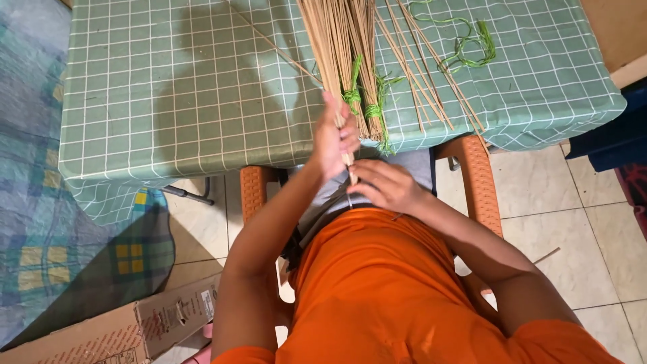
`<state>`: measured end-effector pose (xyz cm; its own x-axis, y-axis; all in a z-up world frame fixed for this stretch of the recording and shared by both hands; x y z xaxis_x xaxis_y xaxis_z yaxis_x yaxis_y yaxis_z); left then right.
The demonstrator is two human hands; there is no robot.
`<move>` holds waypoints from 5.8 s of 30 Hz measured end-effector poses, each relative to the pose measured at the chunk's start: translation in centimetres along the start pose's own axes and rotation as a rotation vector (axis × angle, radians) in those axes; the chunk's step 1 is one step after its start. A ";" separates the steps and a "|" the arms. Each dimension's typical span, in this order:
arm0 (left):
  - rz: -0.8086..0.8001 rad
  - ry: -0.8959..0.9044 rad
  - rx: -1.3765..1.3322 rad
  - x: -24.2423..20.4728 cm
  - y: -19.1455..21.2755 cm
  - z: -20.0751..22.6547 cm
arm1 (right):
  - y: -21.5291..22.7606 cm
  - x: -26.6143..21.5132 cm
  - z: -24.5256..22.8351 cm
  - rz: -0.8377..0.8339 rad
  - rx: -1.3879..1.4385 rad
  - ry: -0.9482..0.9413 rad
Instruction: The person is sitting at a table and manually assembling brooms by gathering bundles of thin wooden sticks and tying them securely with green twine.
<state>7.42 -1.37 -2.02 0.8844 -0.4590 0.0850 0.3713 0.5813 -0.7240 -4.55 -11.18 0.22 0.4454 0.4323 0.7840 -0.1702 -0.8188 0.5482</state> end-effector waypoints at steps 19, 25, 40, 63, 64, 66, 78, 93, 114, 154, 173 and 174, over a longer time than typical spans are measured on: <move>0.105 -0.047 -0.028 -0.5 -0.1 0.2 | 4.0 3.2 1.9 -0.339 0.262 -0.080; 0.122 -0.085 -0.082 -1.3 -1.4 -1.3 | 2.7 0.3 3.5 -0.190 0.157 -0.048; -0.076 0.055 -0.055 -2.1 -3.6 -4.3 | 6.5 1.6 9.9 -0.063 0.377 -0.515; -0.248 0.018 0.002 -1.9 -3.7 -1.4 | 5.8 5.2 15.6 0.194 0.805 -1.187; -0.244 0.021 0.001 -1.3 -3.0 -0.9 | 5.3 4.4 15.5 0.193 0.807 -1.191; -0.039 -0.025 0.007 -0.5 -0.3 0.4 | 4.9 3.8 14.6 0.183 0.775 -0.959; 0.131 -0.026 0.155 -0.6 1.8 3.1 | 5.9 -0.4 15.4 0.111 0.497 -0.693; 0.327 -0.074 0.024 -1.0 4.4 0.0 | -2.1 2.0 7.0 -0.082 0.464 -0.711; 0.258 -0.082 -0.115 -5.0 1.9 -0.1 | -0.7 2.2 1.3 -0.524 0.633 -0.659; 0.296 -0.308 0.166 -8.0 1.4 3.4 | -1.5 -1.8 2.0 -1.242 -0.145 -0.438; 0.312 -0.216 0.167 -8.0 1.4 1.9 | 11.8 -5.8 11.3 -0.310 -0.884 -0.556; 0.315 -0.216 0.152 -8.0 1.6 1.9 | 11.6 -6.6 12.4 -0.342 -0.885 -0.571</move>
<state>1.45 4.50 -2.61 0.9945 -0.1009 0.0290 0.0965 0.7711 -0.6294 1.40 -28.21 -2.25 0.8899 0.1600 0.4271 -0.4279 -0.0313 0.9033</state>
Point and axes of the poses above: each hand's wrist, its own x-axis towards the middle knuckle, its own y-axis out of the back of the hand, z = x × y, the point moved 6 cm from there along x, towards the middle knuckle, and after that the axes turned 9 degrees about -z, right-handed, at the moved point
